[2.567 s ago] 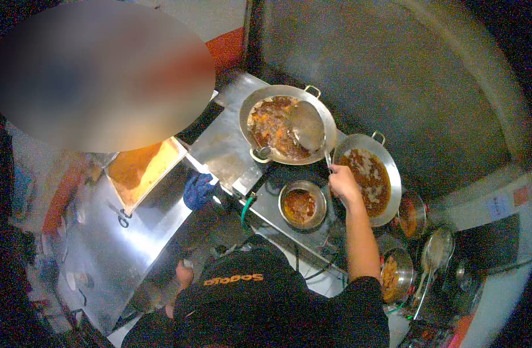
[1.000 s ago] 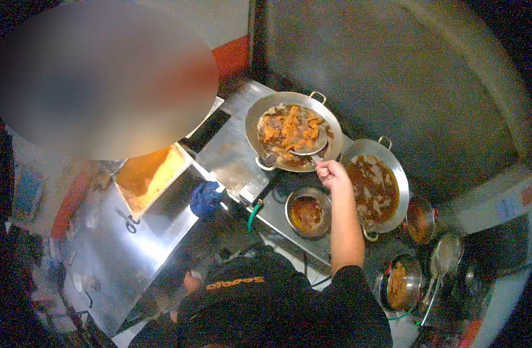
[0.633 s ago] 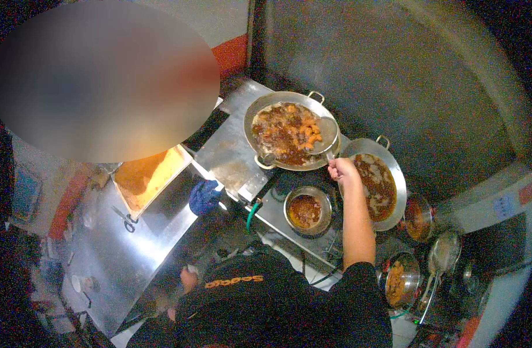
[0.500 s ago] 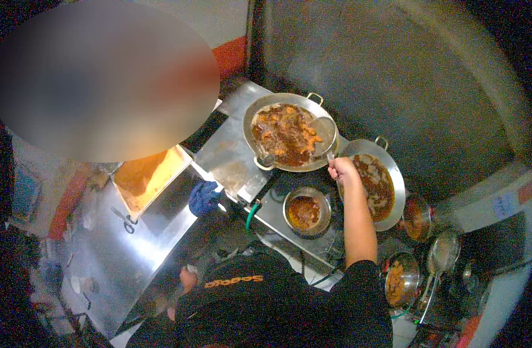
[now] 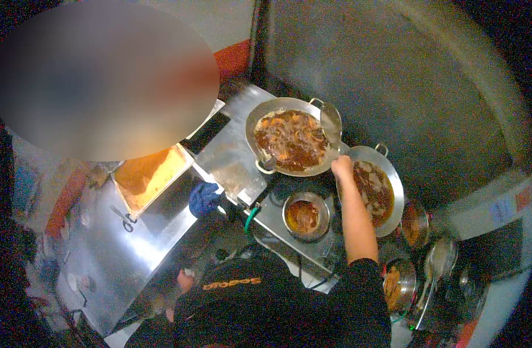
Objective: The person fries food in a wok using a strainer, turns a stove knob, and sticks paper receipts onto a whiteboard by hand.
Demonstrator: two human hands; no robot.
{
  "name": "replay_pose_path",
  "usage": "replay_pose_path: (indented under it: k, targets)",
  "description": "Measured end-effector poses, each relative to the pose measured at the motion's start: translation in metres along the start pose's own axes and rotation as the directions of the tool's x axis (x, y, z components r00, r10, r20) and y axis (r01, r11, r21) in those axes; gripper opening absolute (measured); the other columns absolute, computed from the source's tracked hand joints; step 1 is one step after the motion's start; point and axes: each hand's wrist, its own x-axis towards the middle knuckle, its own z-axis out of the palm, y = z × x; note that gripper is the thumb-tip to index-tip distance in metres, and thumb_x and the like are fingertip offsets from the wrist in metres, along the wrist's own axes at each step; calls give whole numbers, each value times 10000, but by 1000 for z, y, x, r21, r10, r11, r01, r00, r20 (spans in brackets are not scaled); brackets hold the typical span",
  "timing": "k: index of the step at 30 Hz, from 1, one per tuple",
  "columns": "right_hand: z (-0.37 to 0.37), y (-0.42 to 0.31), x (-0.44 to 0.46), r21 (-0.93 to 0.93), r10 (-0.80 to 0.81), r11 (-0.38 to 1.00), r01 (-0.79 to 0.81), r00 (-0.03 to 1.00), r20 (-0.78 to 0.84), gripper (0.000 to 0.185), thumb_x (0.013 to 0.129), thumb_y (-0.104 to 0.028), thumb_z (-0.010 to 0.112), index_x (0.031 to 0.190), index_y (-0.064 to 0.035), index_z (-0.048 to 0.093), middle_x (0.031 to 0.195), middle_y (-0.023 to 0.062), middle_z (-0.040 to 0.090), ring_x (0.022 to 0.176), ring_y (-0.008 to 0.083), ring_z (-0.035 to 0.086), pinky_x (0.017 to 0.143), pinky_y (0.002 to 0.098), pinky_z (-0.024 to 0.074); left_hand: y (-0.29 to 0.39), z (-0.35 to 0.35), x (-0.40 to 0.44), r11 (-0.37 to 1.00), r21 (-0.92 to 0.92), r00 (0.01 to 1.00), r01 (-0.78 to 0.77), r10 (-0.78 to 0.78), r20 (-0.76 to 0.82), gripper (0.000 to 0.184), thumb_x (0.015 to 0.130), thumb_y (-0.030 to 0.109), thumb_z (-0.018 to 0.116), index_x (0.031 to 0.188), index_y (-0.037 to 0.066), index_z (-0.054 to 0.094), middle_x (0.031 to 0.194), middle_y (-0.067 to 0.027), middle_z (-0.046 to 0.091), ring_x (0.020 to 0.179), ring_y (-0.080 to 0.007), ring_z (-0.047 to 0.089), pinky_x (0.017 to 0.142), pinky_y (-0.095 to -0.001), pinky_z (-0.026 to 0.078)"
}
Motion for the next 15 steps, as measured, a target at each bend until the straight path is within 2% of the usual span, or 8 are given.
replay_pose_path:
  k: [3,4,6,7,10,12,13,15]
  targets:
    - [32,29,34,-49,-148,988,144,984,-100,211,737,-93,482,789,35,641,772,247,631,686,396,620,654,478,502,4,-11,-8,1000,-5,1000,-4,4,0,300,690,26,529,981,-8,592,939,-248,621,930,-407,585,809,-438,453]
    - [23,12,25,171,5,985,-5,1000,0,159,758,-65,463,756,20,597,689,201,586,582,322,560,542,425,442,5,-12,-9,1000,-8,1000,-12,12,-4,293,691,27,527,975,-8,591,932,-250,620,925,-410,585,805,-441,453]
    - [4,-21,8,514,223,785,-346,932,286,140,800,-8,426,688,-8,510,522,111,496,372,175,440,319,321,323,4,-11,-11,998,46,999,48,-48,-11,281,691,28,526,963,-6,591,921,-254,618,916,-414,585,799,-447,452]
    - [7,-21,10,571,217,713,-407,902,373,115,817,-12,418,736,-5,499,545,109,495,377,157,427,316,295,314,0,-10,-12,994,74,997,79,-78,-16,275,692,28,525,957,-5,591,915,-256,617,912,-417,585,795,-450,451]
    - [15,-25,16,658,181,468,-590,793,582,69,860,-21,397,867,1,463,611,103,491,388,107,391,312,224,287,-23,-2,-12,994,102,998,50,-47,-31,436,652,175,698,1051,54,570,918,-170,647,832,-340,634,731,-439,509]
    - [22,-32,17,659,181,299,-690,720,670,84,877,-22,384,939,3,434,652,99,487,392,82,368,314,186,267,-16,-7,-25,996,59,997,62,-60,-45,349,686,86,595,1029,19,588,948,-223,631,902,-378,609,789,-439,477]
    - [31,-29,25,635,141,289,-716,688,712,52,851,-16,382,857,1,431,583,63,449,370,88,379,296,189,298,-11,-8,-32,997,38,997,67,-65,-50,322,703,41,544,1018,1,597,963,-250,623,938,-397,597,818,-439,462]
    - [50,-22,36,657,55,173,-734,673,737,75,872,-12,363,913,0,426,626,60,444,397,72,359,309,170,286,-8,-11,-38,994,52,996,92,-93,8,344,702,44,565,1042,1,595,980,-243,625,946,-387,601,823,-429,466]
